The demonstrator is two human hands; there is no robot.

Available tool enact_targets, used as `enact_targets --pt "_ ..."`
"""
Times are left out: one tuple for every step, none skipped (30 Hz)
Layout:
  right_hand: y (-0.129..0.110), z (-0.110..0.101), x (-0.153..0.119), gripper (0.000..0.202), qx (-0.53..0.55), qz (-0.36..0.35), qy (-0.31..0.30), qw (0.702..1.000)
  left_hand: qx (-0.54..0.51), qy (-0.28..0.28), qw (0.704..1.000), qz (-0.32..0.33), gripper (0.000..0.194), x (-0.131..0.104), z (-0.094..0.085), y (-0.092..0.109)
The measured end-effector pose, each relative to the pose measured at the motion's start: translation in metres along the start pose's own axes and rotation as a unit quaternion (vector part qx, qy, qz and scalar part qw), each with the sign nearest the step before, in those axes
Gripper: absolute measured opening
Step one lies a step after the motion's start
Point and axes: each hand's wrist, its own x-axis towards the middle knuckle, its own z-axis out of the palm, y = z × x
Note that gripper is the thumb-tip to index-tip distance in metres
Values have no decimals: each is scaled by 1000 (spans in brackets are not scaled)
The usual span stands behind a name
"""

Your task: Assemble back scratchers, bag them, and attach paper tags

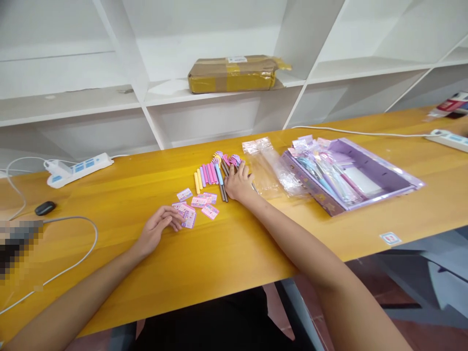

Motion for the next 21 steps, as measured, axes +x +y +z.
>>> enact_targets --pt "-6 -1 1 67 3 4 -10 1000 4 1 1000 -1 34 0 0 1" --pt "-11 -3 2 67 6 9 -18 1000 8 2 1000 -1 34 0 0 1" --pt "-16 -4 4 67 10 13 -26 1000 11 3 1000 -2 34 -1 0 1" --pt "-22 -6 5 68 13 18 -33 999 14 4 1000 -1 34 -1 0 1" --pt "-27 -8 6 68 17 21 -38 999 18 5 1000 1 35 -1 0 1" --pt "-32 -9 7 68 19 23 -43 999 22 7 1000 3 35 -1 -1 1" --pt "-37 -10 8 68 21 26 -46 998 25 8 1000 7 35 -1 -1 1" --pt "-42 -10 9 68 22 29 -48 998 28 10 1000 10 34 -1 -1 0" --pt "-48 -10 10 69 24 30 -48 998 30 12 999 11 34 -1 -2 0" --pt "-53 -9 10 70 28 30 -47 998 32 13 999 11 33 -2 -2 0" --pt "-58 -8 11 70 33 28 -47 998 32 14 999 11 32 -2 -2 0" --pt "-63 -8 11 71 39 24 -48 998 32 14 999 10 32 -2 -2 0" --pt "-67 -7 12 72 47 22 -51 997 32 13 999 8 31 -2 -2 0" --pt "-70 -8 14 74 58 19 -59 996 32 13 999 7 31 -3 -3 0" --pt "-70 -9 16 77 71 18 -69 995 31 13 999 8 31 -3 -3 0" --pt "-68 -12 19 79 84 18 -78 993 30 12 999 8 31 -3 -3 0" --pt "-61 -14 23 82 96 17 -82 992 30 11 999 7 32 -3 -3 0" --pt "-51 -18 28 84 103 16 -78 991 30 9 999 7 32 -3 -3 0" --pt "-37 -22 33 85 104 17 -69 992 31 8 999 7 32 -3 -2 0" --pt "-20 -25 39 87 97 20 -55 994 34 6 999 8 32 -4 -2 0" --pt "0 -29 44 88 84 27 -42 995 38 3 999 8 31 -4 -2 -1"
